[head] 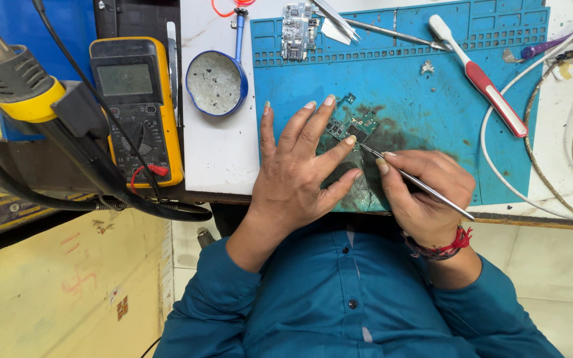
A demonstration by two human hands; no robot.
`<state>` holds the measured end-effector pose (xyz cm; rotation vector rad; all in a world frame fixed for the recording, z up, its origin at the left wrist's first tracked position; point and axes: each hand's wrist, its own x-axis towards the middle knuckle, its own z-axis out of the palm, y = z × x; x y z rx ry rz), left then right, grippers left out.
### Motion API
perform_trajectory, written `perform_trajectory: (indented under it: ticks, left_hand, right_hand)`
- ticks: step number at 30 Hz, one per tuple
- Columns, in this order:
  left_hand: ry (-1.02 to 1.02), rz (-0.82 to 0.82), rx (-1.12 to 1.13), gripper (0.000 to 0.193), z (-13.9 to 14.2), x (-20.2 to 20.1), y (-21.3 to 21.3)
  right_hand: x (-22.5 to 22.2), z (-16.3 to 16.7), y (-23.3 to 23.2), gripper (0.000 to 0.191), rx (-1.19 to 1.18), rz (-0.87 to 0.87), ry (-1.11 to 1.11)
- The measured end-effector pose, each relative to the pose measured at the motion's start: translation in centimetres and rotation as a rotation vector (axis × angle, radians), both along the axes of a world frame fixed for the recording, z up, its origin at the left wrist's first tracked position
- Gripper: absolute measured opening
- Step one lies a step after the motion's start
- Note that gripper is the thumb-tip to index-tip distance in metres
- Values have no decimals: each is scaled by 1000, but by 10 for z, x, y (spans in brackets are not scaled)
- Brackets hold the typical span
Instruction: The person cleans a phone motherboard with a cotton swab, then uses a hot air gun to heat the board and removes a small component with tweezers. They then use a soldering iron to rework the board's contacts while steadying it with tweezers.
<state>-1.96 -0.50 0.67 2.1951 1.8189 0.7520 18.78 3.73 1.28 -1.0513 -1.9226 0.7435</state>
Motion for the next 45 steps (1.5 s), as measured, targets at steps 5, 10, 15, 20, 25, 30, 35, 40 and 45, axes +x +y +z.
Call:
perform_trajectory:
  ticks: [5, 10, 15, 20, 25, 30, 35, 40, 45]
  left_hand:
    - [1, 1, -2, 43, 0, 1, 0]
    - [-7, 1, -10, 43, 0, 1, 0]
    - [-9, -13, -9, 44, 0, 0, -1]
    - [-30, -24, 6, 45, 0, -2, -3]
    - [-41, -16, 0, 45, 1, -1, -2]
    - [-44, -20, -2, 44, 0, -2, -2]
    - [-48, -22, -4, 43, -1, -2, -3]
    - [-25, -20, 6, 41, -1, -2, -3]
    - [-18, -17, 2, 40, 0, -2, -3]
  right_hand:
    - [-1, 0, 0, 13, 0, -16, -6]
    - [1, -1, -1, 14, -7, -24, 2]
    - [7, -2, -4, 18, 12, -24, -8]
    - [5, -2, -4, 19, 17, -28, -10]
    - [9, 6, 0, 23, 51, 95, -91]
    - [13, 8, -3, 22, -27, 53, -75]
    - [13, 2, -5, 16, -33, 47, -34]
    - [12, 1, -3, 16, -35, 55, -43]
    - [11, 1, -3, 16, -39, 46, -56]
